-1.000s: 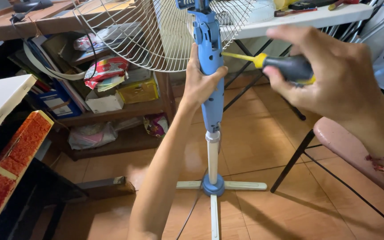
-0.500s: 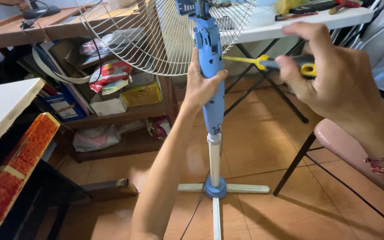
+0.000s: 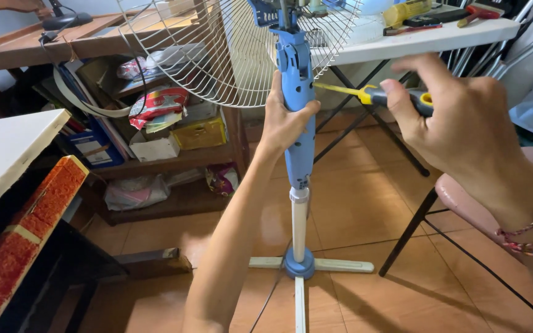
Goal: Disassembling and cleaning an electric fan using a screwdriver and a cloth
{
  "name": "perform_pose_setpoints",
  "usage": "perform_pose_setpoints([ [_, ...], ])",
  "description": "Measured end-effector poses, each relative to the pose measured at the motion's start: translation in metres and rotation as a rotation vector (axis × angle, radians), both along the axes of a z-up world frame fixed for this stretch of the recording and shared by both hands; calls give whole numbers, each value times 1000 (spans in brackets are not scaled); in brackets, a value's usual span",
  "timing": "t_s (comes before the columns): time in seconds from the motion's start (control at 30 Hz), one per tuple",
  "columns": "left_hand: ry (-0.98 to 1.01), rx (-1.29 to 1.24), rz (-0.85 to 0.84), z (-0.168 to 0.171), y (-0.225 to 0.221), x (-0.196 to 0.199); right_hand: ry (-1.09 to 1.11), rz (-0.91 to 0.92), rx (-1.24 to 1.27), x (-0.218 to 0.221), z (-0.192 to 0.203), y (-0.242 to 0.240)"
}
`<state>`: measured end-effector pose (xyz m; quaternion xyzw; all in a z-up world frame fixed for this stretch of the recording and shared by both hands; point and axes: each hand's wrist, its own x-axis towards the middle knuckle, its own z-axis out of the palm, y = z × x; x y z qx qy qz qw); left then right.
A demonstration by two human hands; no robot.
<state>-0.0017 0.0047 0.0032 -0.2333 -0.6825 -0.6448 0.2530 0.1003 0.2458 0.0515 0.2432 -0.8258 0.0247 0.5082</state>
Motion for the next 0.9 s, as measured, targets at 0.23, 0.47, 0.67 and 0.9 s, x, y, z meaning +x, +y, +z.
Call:
perform_pose_setpoints([
  [0.23,31,-6,13,2,-1,5,246,307,77,-7,-23,1],
  [0.47,5,-20,10,3,2,7,38,297,-280,-1,-21,-1],
  [0.67,-30,-20,-3,3,1,2,73,441,-33,-3,-16,-3],
  [0.9,-21,-17,-26,2,1,1,146,433,37,5,-13,-10],
])
